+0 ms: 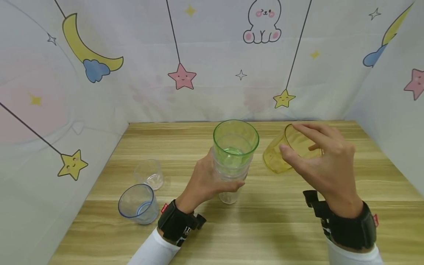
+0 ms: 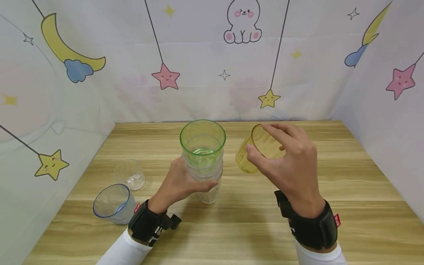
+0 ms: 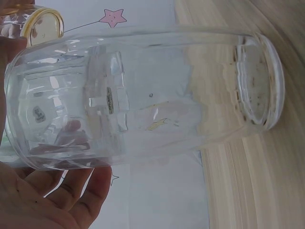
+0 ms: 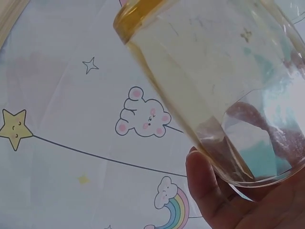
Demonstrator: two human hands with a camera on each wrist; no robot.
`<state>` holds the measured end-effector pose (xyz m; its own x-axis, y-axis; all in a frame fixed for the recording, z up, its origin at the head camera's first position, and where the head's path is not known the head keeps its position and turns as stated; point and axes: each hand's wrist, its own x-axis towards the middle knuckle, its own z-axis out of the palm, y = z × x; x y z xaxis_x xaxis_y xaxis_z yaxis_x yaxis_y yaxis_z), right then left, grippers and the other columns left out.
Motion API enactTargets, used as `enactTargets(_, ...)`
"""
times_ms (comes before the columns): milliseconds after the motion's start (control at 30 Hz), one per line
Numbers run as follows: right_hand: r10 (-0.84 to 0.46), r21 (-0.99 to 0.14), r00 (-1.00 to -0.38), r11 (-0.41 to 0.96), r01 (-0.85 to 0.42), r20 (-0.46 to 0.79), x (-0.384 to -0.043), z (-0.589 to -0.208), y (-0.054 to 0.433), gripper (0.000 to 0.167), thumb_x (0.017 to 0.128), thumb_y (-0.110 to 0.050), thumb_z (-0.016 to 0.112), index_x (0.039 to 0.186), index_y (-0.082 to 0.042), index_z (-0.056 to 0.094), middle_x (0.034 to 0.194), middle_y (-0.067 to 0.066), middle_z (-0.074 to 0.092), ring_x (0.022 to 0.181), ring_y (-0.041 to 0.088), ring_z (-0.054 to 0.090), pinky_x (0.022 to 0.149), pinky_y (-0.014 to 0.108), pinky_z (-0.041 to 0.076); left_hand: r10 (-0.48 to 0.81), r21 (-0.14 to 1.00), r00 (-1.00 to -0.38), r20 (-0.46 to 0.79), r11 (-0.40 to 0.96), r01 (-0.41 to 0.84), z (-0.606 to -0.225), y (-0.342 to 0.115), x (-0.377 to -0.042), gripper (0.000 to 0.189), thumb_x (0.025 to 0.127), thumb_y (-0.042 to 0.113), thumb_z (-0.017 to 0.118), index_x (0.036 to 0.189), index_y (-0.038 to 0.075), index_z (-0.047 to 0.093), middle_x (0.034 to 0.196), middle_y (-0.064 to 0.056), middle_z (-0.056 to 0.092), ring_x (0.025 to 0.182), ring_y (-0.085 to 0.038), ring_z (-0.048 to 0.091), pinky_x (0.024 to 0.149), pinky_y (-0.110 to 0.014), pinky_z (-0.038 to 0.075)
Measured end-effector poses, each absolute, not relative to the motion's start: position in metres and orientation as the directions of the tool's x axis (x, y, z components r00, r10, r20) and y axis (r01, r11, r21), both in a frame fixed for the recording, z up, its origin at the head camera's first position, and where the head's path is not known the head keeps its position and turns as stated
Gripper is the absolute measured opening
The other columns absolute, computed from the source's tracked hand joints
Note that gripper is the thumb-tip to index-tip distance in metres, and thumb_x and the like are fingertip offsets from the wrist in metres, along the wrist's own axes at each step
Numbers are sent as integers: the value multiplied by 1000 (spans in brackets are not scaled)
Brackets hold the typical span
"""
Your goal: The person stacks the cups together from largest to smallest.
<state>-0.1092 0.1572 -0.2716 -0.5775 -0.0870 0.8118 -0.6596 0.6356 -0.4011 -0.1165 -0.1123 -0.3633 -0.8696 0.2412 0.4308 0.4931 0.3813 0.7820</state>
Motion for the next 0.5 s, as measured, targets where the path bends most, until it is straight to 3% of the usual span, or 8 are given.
enactTargets(500, -39, -451, -572, 572, -686, 819, -106, -256, 153, 45, 70, -17, 82, 113, -6, 78, 112, 9, 73, 103, 8, 61, 69, 14, 44, 239, 790, -877, 418, 382, 480, -363, -112, -116, 89, 64, 31, 96, 137, 22, 46, 118, 11, 64, 104, -8, 64, 86, -35, 55)
